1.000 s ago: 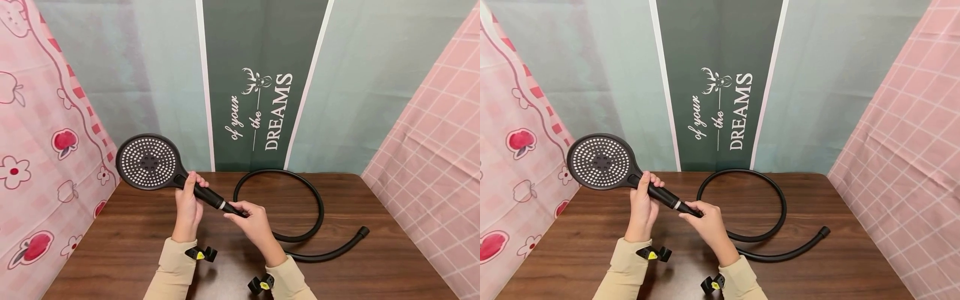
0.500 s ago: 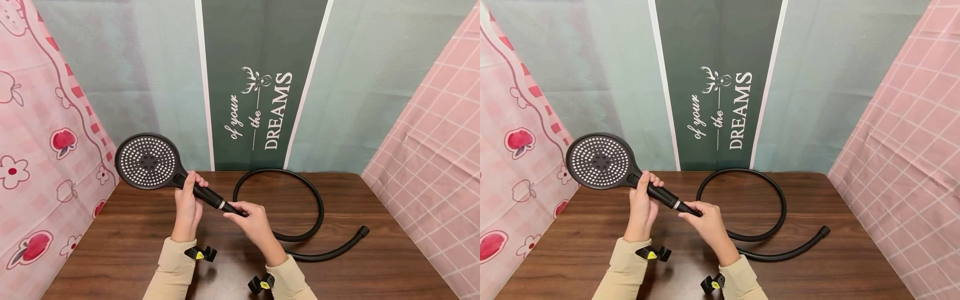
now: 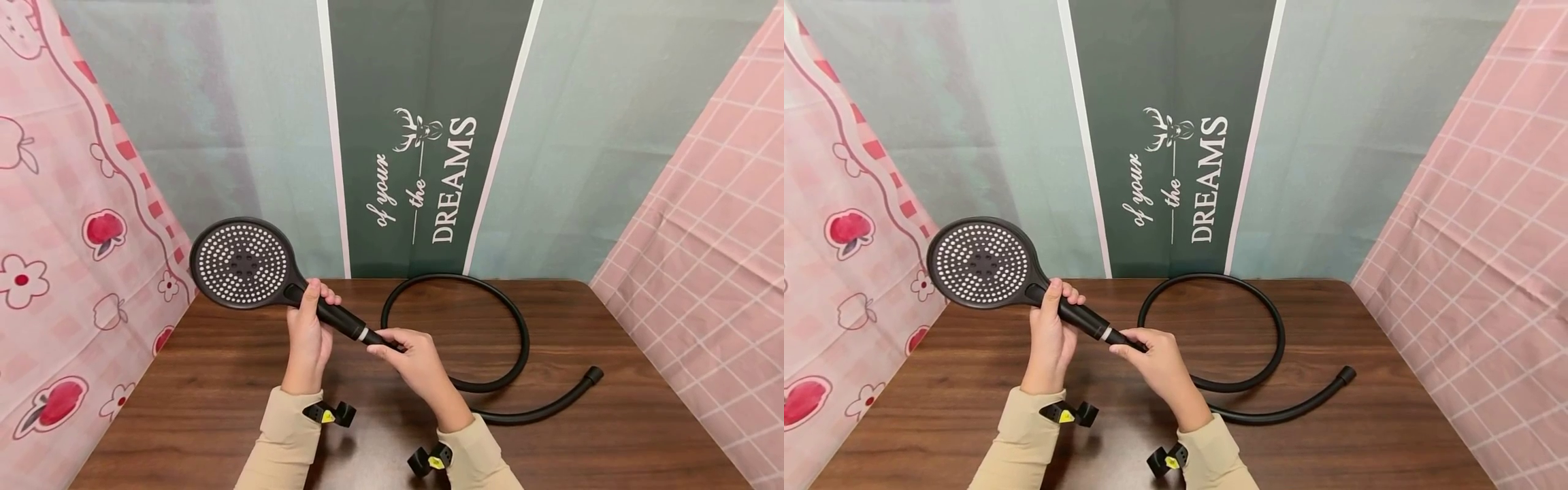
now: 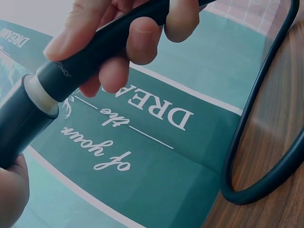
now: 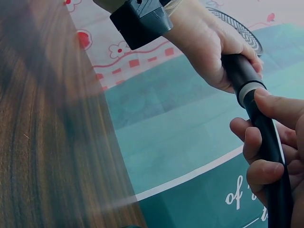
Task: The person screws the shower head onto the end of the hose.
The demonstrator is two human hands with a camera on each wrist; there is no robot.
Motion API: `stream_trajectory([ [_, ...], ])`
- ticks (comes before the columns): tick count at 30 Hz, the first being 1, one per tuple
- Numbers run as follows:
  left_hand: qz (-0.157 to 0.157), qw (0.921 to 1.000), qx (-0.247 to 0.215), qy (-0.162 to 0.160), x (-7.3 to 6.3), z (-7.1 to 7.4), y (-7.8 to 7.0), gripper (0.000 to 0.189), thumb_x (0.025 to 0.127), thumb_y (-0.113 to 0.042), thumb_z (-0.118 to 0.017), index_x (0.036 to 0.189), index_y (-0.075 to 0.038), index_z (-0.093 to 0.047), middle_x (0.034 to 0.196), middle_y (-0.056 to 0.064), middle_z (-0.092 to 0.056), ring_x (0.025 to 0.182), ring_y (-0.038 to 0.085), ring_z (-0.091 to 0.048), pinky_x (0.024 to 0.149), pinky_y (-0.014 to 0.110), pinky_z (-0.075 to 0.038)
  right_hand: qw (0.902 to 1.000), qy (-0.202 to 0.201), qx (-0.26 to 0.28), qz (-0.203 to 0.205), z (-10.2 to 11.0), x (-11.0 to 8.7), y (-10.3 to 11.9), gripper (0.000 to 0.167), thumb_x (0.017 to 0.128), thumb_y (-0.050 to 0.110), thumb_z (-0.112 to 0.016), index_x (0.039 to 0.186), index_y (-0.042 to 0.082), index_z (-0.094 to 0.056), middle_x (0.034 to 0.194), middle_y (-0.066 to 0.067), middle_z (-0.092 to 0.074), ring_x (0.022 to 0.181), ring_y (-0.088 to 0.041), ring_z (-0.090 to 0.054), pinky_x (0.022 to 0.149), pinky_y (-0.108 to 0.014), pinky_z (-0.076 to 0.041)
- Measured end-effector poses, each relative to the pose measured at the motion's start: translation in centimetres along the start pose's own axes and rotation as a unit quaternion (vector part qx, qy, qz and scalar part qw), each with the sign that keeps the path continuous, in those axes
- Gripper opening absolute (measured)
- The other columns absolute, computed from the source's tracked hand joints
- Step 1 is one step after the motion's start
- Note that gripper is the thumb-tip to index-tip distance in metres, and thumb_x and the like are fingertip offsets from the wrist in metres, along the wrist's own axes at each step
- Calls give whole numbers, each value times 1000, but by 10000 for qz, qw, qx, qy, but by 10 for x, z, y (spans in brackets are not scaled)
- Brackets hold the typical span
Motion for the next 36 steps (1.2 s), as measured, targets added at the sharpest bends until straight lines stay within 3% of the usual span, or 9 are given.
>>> stream_trajectory([
  [14, 39, 10000, -64, 57, -1, -2, 1, 13, 101, -14, -57, 90, -9, -52, 72, -1, -57, 63, 8, -57, 67, 21, -56, 9996, 239, -142, 62, -1, 3, 1, 19, 90, 28, -74, 99, 11, -76, 75, -6, -66, 61, -6, -53, 54, -22, -47],
  [22, -38, 10000, -17, 33, 0, -2, -1, 13, 101, -15, -58, 90, -9, -52, 72, -1, -57, 63, 8, -57, 67, 21, -56, 9997, 145, -136, 165, 0, 3, 3, 20, 89, 26, -75, 107, 17, -77, 85, 0, -71, 67, -6, -56, 57, -22, -49],
  [30, -31, 10000, 14, 19, 0, -1, -2, 13, 101, -15, -58, 92, -9, -52, 73, -1, -56, 64, 8, -57, 68, 21, -56, 9997, 117, 221, 15, 1, 3, 2, 37, 80, 20, -83, 115, 15, -73, 91, -6, -75, 74, -7, -63, 65, -22, -52],
  [36, -42, 10000, 49, -33, -1, -1, -1, 14, 100, -16, -60, 90, -9, -52, 72, -1, -57, 63, 8, -57, 67, 21, -56, 9993, -5, 237, -301, 3, 3, -4, 29, 78, 18, -85, 102, 11, -70, 90, -9, -77, 78, -8, -67, 70, -21, -53],
])
Point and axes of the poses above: each hand's wrist, its own x-axis towards the middle knuckle, its own z-axis out of the back of the hand, y = z × x, the point moved 10 cm from there along x, towards the middle knuckle
